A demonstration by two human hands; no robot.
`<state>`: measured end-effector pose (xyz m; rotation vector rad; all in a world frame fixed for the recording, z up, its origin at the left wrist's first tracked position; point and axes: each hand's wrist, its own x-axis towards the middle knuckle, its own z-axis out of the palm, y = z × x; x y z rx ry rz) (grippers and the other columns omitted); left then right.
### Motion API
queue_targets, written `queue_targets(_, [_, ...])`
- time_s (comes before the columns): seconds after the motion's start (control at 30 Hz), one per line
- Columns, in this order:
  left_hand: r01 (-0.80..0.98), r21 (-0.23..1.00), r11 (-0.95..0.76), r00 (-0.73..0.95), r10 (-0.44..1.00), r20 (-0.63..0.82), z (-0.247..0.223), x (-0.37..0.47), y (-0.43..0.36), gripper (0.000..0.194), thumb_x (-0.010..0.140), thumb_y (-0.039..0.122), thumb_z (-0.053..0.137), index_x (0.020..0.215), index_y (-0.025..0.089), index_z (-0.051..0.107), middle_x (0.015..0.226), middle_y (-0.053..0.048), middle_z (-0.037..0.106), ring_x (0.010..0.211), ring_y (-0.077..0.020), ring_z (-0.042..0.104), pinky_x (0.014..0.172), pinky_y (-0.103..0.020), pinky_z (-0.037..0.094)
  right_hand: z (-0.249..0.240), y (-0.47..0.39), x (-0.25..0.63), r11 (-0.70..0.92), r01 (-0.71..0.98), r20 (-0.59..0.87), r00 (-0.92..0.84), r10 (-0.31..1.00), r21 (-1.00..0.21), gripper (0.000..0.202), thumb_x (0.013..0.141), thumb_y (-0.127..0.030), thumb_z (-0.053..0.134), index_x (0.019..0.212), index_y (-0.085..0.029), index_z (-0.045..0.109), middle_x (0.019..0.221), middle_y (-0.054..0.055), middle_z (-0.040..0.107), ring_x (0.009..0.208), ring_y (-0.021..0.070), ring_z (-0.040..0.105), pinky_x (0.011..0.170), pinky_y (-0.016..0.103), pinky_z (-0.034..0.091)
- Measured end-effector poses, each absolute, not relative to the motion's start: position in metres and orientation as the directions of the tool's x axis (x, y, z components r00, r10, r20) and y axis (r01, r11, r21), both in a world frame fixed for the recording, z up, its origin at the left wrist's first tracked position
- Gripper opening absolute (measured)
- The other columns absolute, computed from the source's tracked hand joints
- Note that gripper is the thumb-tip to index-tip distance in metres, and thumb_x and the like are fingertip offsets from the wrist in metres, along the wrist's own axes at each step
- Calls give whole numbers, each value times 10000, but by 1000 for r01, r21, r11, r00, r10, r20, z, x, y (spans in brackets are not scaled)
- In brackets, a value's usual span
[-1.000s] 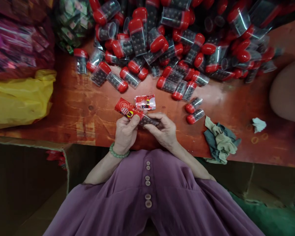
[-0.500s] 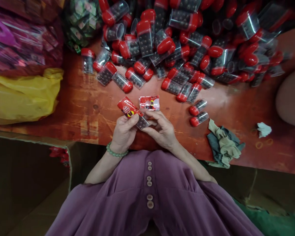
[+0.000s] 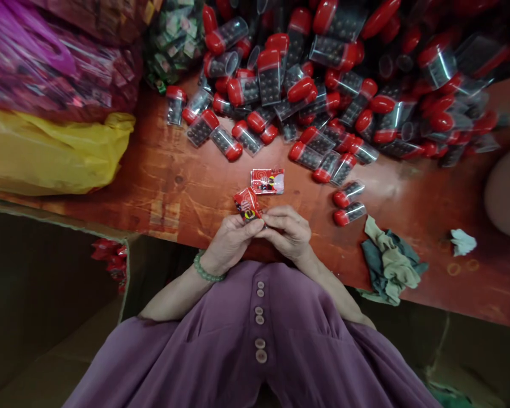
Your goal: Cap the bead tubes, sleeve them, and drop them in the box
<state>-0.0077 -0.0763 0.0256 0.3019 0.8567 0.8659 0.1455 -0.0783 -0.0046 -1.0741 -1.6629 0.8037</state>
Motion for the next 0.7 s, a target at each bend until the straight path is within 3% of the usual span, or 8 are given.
queue_targets(0.17, [-524,584,620,330,780,-532,28,-9,-82,282,678,412,868,763,154,791,720,-46,737,674,-123,655,740,-265,552,-9,-82,139,404,154,380,-167,910,-902,180,828,-344,781,991,-274,749,929,51,747,828,178,723,747,329,618])
queue_targets(0.27, [-443,695,566,244,822,-514,34,-27,-90,261,721,406,835,803,163,790,817,-67,768,720,-157,690,735,-297,573,-5,-81,138,441,152,383,-304,872,-884,194,855,-345,752,1029,-260,744,967,66,755,888,191,732,762,327,621])
queue_targets(0.4, [-214,917,337,-141,918,-371,45,-86,-119,76,794,307,774,835,244,785,1014,-22,782,679,-144,678,550,-282,551,2,-74,145,500,329,323,-466,824,-801,204,915,-351,677,1071,-230,728,990,76,762,880,185,719,768,331,600])
queue_targets(0.47, [-5,981,195,-463,869,-175,48,-125,-140,50,763,239,788,777,286,776,927,52,786,596,-130,633,445,-284,512,4,-68,152,508,457,316,-433,844,-730,185,943,-336,635,1058,-223,725,989,79,766,901,197,712,803,361,576])
queue_targets(0.53, [155,957,247,-654,751,-88,50,-162,-159,154,715,204,818,723,342,749,820,123,768,603,-161,645,454,-335,558,2,-60,160,493,577,305,-395,866,-651,193,955,-335,612,1068,-219,718,1037,90,767,982,226,704,861,403,544])
queue_targets(0.6, [244,874,420,-727,676,-122,50,-191,-173,96,747,307,804,770,354,724,821,96,768,664,-230,696,475,-415,593,0,-53,167,467,677,280,-374,884,-569,232,962,-341,599,1121,-205,700,1137,112,752,1119,262,672,928,445,505])
queue_targets(0.63, [267,821,505,-761,633,-142,49,-204,-177,133,725,356,822,709,329,693,693,68,741,589,-234,688,434,-411,575,-2,-50,170,457,714,265,-372,890,-531,259,967,-343,592,1153,-192,688,1187,126,738,1185,278,646,959,462,485])
queue_targets(0.7, [344,723,599,-798,592,-112,45,-224,-182,405,704,478,815,528,255,526,399,45,562,377,-197,595,350,-353,500,-5,-45,173,445,762,230,-381,895,-471,303,977,-344,577,1209,-169,664,1260,145,709,1274,293,595,1006,481,450])
